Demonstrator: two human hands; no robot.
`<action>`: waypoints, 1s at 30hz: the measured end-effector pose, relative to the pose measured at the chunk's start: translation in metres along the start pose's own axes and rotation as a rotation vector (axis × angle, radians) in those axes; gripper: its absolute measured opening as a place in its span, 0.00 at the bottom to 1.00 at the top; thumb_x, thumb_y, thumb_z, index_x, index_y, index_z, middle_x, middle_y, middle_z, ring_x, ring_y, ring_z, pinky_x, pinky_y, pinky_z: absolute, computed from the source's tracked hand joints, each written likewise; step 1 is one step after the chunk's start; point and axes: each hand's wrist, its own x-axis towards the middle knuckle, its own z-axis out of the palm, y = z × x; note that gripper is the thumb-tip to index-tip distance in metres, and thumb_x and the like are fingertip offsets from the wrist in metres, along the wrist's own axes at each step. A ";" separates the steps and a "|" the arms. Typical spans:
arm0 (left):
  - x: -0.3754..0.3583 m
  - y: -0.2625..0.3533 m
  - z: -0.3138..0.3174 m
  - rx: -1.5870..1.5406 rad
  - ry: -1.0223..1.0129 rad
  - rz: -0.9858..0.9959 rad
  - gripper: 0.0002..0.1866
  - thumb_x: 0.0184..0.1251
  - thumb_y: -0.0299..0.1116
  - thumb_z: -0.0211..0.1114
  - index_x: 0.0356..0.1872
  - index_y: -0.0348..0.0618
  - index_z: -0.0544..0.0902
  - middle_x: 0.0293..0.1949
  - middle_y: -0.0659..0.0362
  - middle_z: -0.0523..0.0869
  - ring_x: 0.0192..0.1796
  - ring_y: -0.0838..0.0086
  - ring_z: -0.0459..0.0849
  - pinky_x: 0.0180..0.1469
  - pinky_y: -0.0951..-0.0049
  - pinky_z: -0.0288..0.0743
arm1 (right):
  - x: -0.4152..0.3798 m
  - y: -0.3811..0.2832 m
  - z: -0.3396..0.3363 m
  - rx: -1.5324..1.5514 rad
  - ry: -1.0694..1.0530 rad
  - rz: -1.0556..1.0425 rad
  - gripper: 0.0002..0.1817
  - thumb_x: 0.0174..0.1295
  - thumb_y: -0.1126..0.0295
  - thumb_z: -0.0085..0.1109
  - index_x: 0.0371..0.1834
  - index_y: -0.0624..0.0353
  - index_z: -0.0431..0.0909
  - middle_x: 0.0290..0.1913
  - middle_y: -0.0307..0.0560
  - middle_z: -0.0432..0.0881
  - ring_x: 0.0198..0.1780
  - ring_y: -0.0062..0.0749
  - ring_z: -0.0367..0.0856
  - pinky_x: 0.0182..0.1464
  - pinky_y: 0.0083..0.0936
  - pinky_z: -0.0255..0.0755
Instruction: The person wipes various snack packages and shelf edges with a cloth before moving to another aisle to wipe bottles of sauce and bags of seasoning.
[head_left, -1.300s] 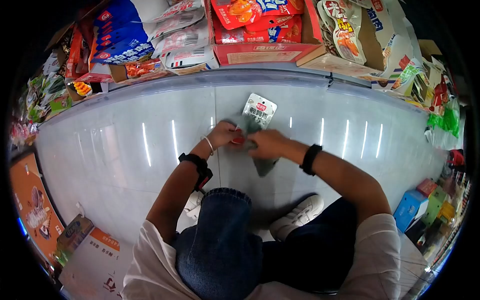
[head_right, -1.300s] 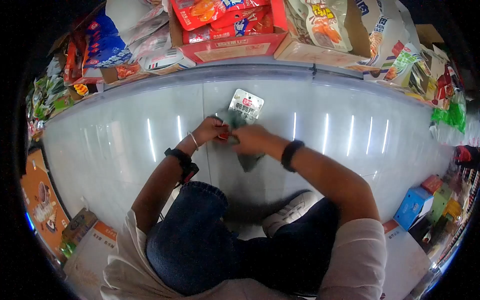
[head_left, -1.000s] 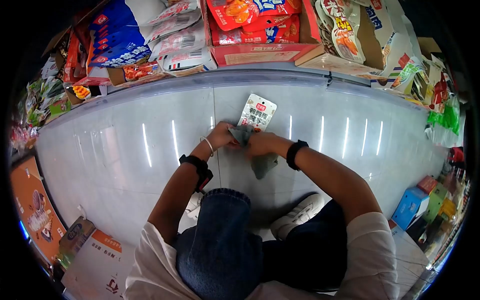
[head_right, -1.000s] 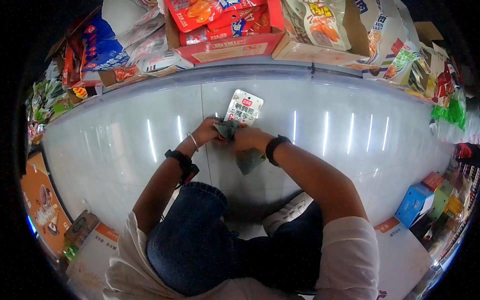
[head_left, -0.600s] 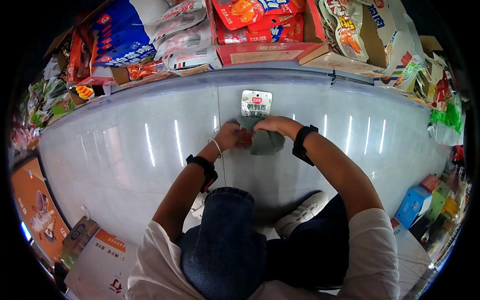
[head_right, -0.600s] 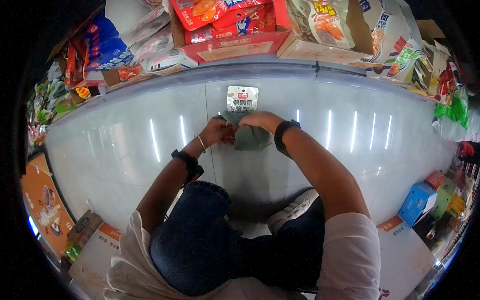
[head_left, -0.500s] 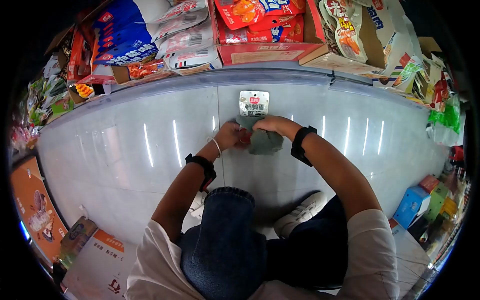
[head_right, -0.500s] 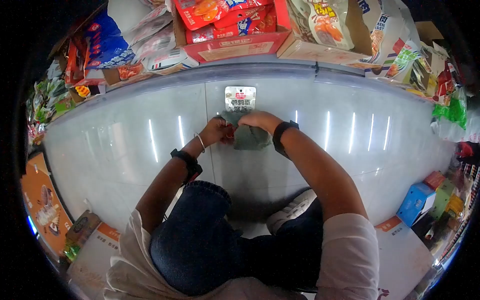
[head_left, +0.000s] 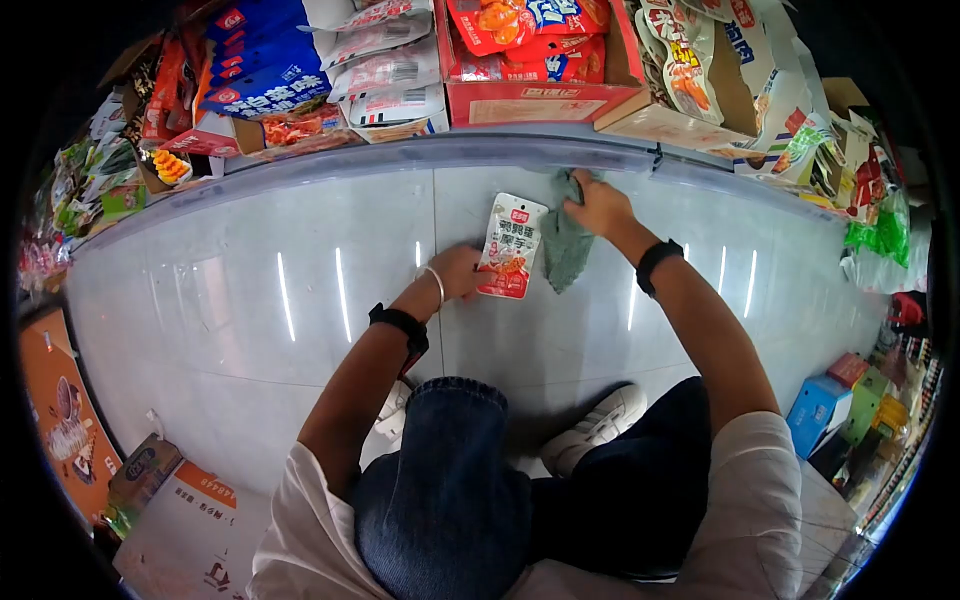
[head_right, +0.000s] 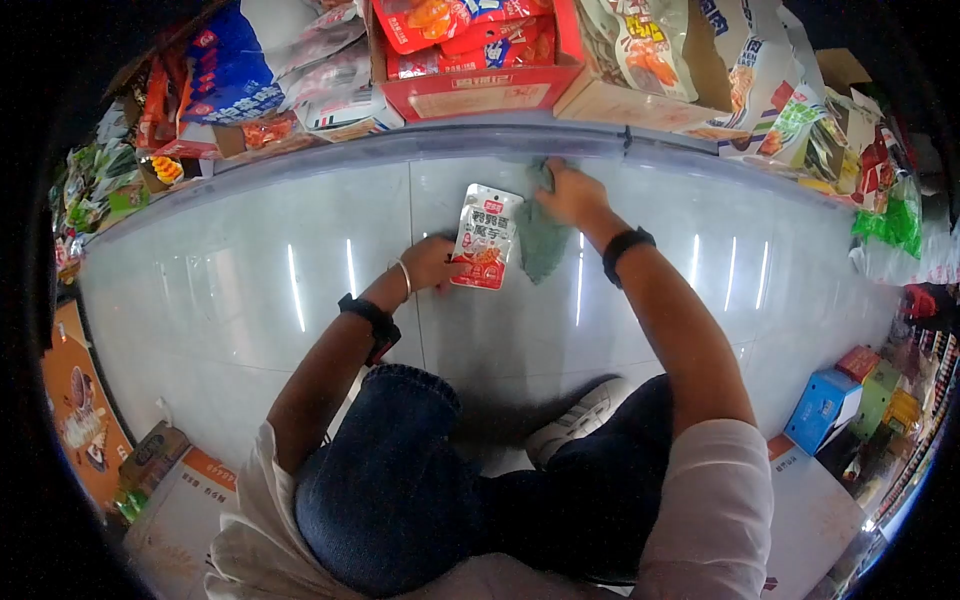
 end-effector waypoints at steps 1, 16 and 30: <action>-0.006 0.009 0.000 -0.003 -0.002 0.000 0.12 0.59 0.38 0.58 0.29 0.37 0.77 0.20 0.55 0.80 0.22 0.70 0.81 0.25 0.72 0.74 | -0.013 -0.004 -0.003 0.006 -0.088 -0.018 0.29 0.50 0.57 0.56 0.57 0.49 0.63 0.38 0.55 0.79 0.43 0.49 0.77 0.44 0.38 0.70; -0.011 -0.004 0.066 0.556 0.439 0.041 0.17 0.60 0.40 0.53 0.47 0.44 0.73 0.44 0.52 0.78 0.44 0.63 0.79 0.43 0.66 0.74 | -0.044 -0.056 0.073 -0.413 0.251 -0.961 0.33 0.47 0.58 0.60 0.60 0.45 0.62 0.54 0.46 0.66 0.56 0.36 0.65 0.59 0.34 0.55; -0.014 0.031 0.052 0.622 0.316 -0.041 0.44 0.53 0.53 0.60 0.63 0.35 0.51 0.46 0.47 0.72 0.45 0.57 0.77 0.41 0.64 0.75 | 0.005 -0.012 0.020 -0.476 0.048 -0.340 0.41 0.40 0.61 0.65 0.63 0.41 0.61 0.54 0.49 0.68 0.52 0.39 0.72 0.50 0.33 0.66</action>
